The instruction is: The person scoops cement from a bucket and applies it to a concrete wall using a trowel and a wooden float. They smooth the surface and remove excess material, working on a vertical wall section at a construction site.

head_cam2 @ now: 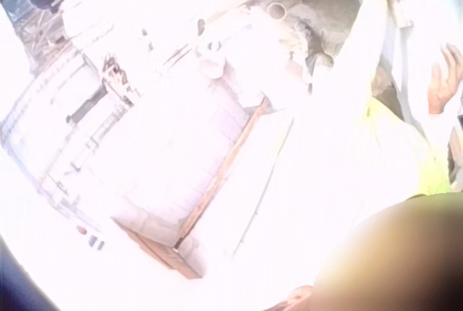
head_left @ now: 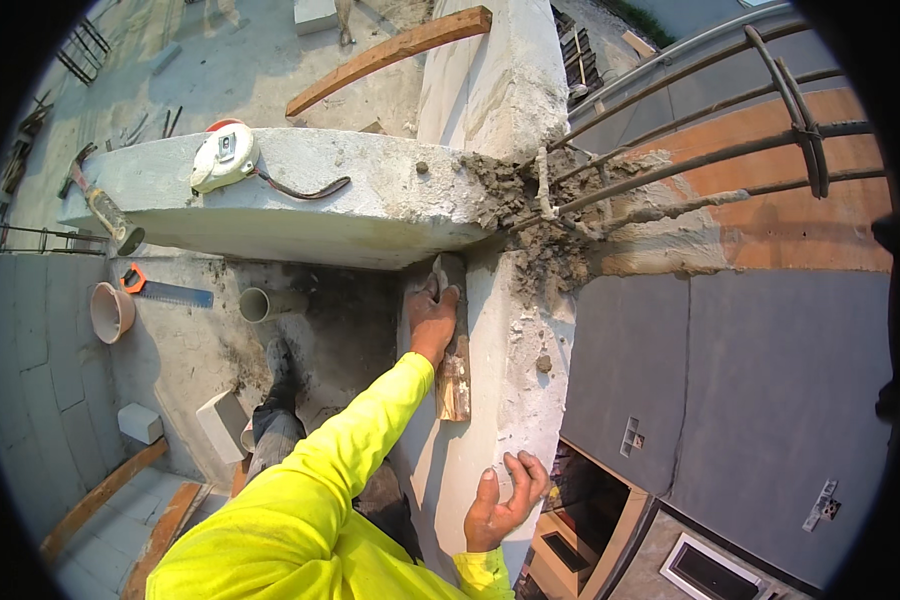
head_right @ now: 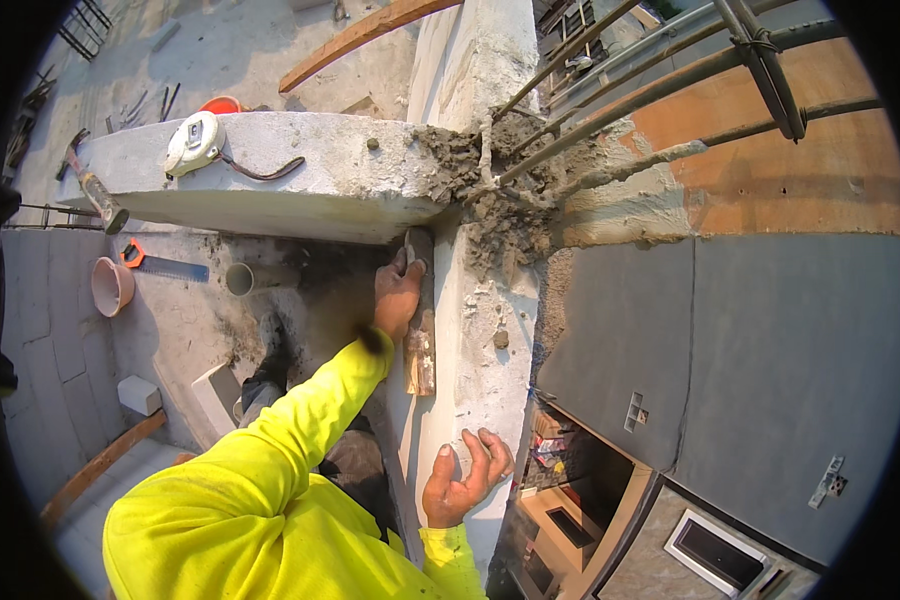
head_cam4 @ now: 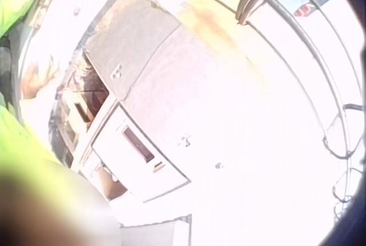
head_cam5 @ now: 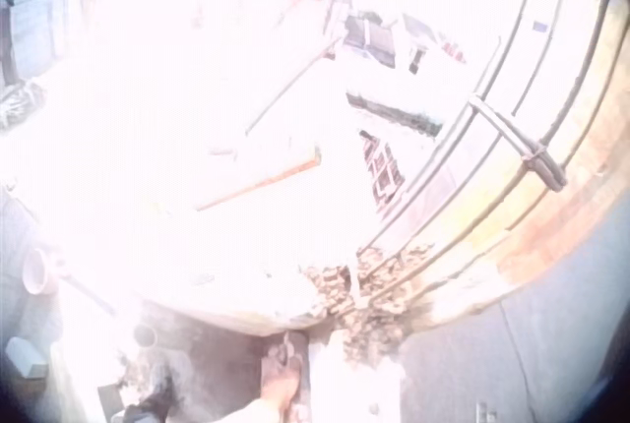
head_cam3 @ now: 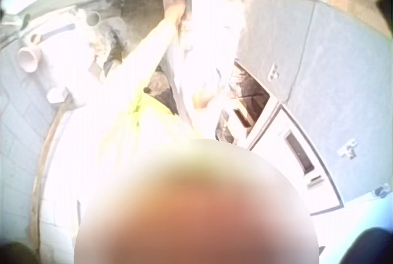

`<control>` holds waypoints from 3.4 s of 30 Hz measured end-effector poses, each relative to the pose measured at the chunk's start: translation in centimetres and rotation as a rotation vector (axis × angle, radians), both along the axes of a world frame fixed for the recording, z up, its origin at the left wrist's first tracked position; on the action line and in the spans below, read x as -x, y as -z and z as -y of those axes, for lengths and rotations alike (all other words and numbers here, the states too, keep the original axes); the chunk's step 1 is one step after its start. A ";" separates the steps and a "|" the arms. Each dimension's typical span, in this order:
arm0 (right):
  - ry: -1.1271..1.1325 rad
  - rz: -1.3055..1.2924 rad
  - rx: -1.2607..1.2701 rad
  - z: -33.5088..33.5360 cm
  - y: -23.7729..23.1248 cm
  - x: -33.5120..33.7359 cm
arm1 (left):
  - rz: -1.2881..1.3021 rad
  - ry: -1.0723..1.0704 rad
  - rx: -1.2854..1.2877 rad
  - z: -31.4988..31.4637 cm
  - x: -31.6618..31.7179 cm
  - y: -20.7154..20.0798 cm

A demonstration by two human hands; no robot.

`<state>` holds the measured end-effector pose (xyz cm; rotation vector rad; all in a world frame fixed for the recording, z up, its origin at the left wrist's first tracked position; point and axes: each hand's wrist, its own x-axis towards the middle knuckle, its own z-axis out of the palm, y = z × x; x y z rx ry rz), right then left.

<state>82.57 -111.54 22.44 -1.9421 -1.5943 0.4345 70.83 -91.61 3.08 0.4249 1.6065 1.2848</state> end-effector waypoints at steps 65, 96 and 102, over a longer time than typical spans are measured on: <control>2.228 -0.642 -1.068 3.8 50.9 24.1 | -0.072 1.182 1.064 13.1 51.4 11.2; 0.980 -1.042 0.308 9.4 62.4 36.2 | 0.186 1.092 1.162 16.2 43.1 27.5; 0.959 -1.186 0.457 13.3 54.3 40.1 | -0.588 1.710 0.556 18.8 41.0 29.9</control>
